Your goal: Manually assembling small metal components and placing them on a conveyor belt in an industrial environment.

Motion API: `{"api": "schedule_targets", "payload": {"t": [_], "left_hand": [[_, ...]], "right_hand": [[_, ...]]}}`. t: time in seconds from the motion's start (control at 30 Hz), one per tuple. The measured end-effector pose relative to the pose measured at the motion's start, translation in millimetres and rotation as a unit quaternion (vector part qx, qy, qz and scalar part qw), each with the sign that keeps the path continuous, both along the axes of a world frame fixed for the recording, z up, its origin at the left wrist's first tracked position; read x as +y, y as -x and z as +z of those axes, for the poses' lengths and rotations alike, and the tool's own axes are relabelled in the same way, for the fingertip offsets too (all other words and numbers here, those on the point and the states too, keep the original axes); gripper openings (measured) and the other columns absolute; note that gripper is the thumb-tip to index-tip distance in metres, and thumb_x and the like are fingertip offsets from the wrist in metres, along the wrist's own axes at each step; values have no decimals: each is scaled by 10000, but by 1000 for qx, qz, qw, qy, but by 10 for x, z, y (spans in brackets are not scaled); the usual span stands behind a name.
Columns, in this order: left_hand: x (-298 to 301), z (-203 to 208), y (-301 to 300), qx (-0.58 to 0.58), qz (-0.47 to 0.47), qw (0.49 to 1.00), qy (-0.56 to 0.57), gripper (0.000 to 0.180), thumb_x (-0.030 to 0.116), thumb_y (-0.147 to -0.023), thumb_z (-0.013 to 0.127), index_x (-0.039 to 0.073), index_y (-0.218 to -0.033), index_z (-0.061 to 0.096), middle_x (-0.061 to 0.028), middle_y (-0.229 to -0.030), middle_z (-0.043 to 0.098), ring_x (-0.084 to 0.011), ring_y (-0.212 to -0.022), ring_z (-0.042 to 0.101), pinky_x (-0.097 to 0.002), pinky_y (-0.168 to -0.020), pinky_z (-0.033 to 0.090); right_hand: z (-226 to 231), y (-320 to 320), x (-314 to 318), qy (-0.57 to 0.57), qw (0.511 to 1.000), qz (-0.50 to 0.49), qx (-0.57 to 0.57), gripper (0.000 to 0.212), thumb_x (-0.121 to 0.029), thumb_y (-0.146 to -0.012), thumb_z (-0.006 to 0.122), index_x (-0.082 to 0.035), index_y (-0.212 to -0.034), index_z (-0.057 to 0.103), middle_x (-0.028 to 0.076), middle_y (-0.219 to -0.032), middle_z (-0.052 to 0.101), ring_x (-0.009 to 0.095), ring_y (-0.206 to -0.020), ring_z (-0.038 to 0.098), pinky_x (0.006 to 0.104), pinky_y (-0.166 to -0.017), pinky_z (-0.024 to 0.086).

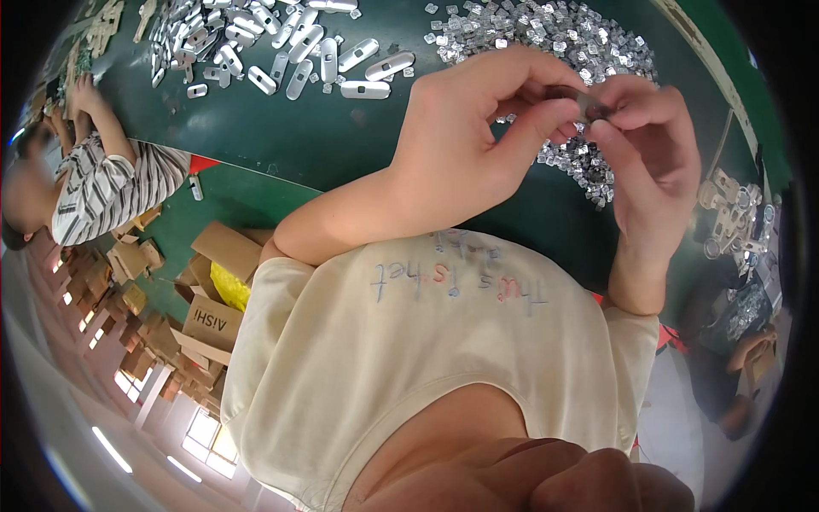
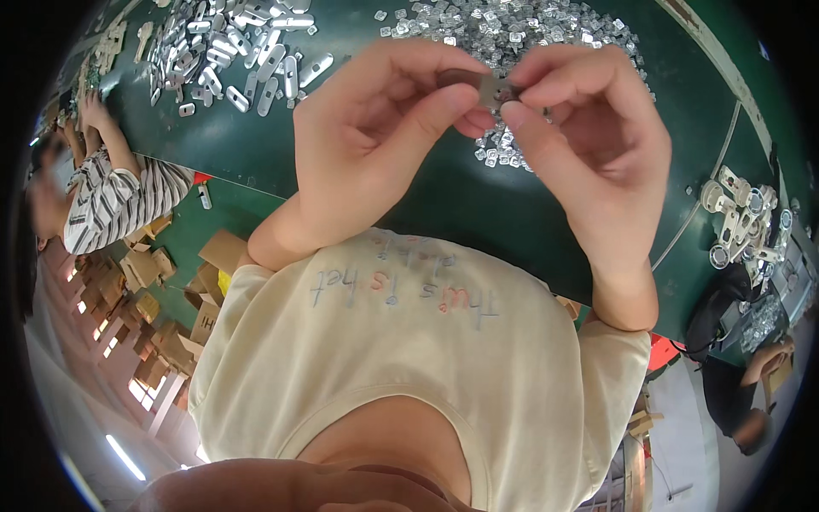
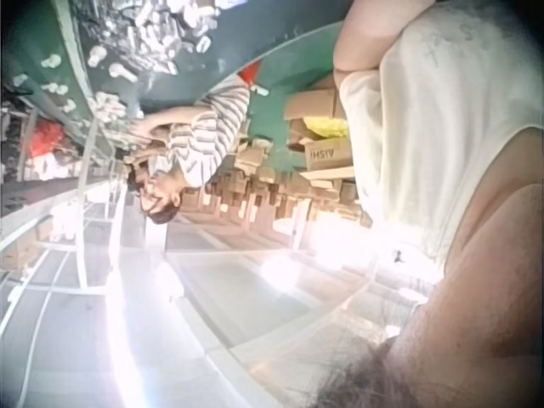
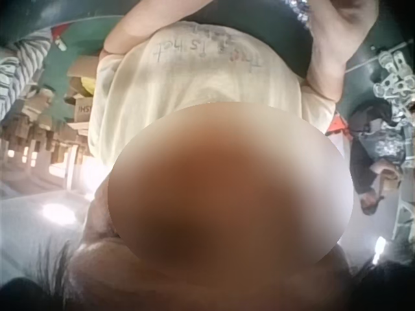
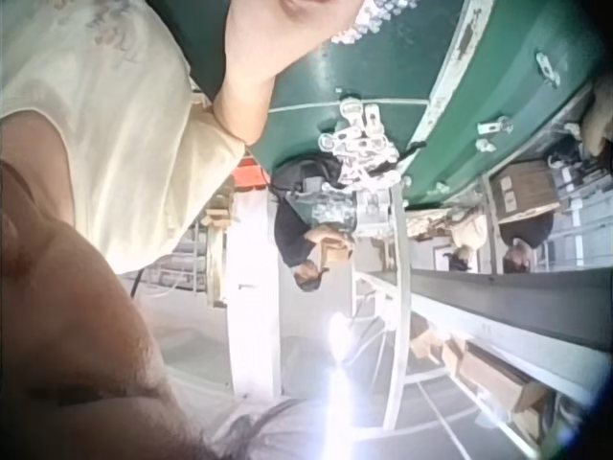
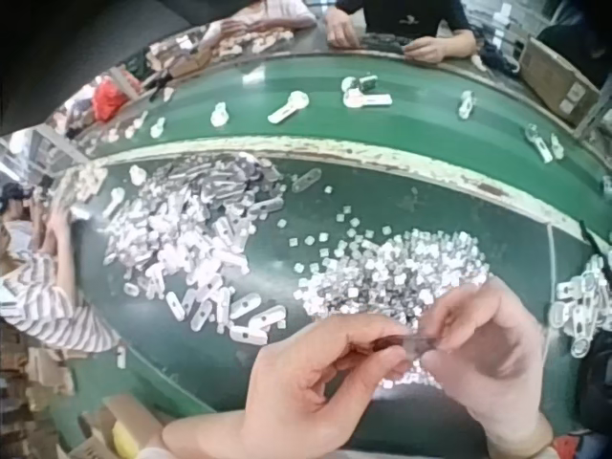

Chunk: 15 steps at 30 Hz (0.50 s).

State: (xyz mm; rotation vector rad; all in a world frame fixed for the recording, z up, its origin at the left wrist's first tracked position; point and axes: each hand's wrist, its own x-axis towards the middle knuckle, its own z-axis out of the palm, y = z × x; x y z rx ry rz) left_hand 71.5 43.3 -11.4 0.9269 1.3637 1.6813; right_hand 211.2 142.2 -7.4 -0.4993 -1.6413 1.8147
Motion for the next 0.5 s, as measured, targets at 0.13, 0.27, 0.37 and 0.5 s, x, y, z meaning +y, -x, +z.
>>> {"api": "schedule_targets", "payload": {"t": [0.13,0.27,0.37,0.5], "left_hand": [[35,-35,-17,56,-1,998,-31,179,-64,-786,587,-13,-958,601,-93,-787,637,-144,-680,653,-227,-617,525],[12,3,56,68,-42,997,-13,218,-100,-797,558,-35,-1004,580,-101,-836,633,-146,-712,640,-229,-647,521],[-6,-1,64,90,-73,993,-13,258,-130,-817,530,-70,-1068,547,-116,-887,624,-141,-753,624,-230,-683,518],[57,-27,105,164,-92,981,-47,265,-123,-808,555,-53,-1064,555,-119,-907,628,-135,-778,626,-235,-701,518]], "right_hand": [[124,66,-86,129,992,-3,-8,273,163,-747,555,53,-995,530,108,-1006,538,129,-890,531,241,-735,456],[128,27,-74,32,997,-31,-62,252,152,-752,556,67,-988,536,100,-954,562,126,-837,545,231,-702,463],[166,17,-9,15,997,-21,-76,230,148,-761,553,75,-979,540,97,-934,570,120,-819,548,228,-700,461],[136,-14,69,57,996,6,-68,227,156,-768,549,66,-976,549,94,-928,569,112,-838,549,225,-715,456]]}}
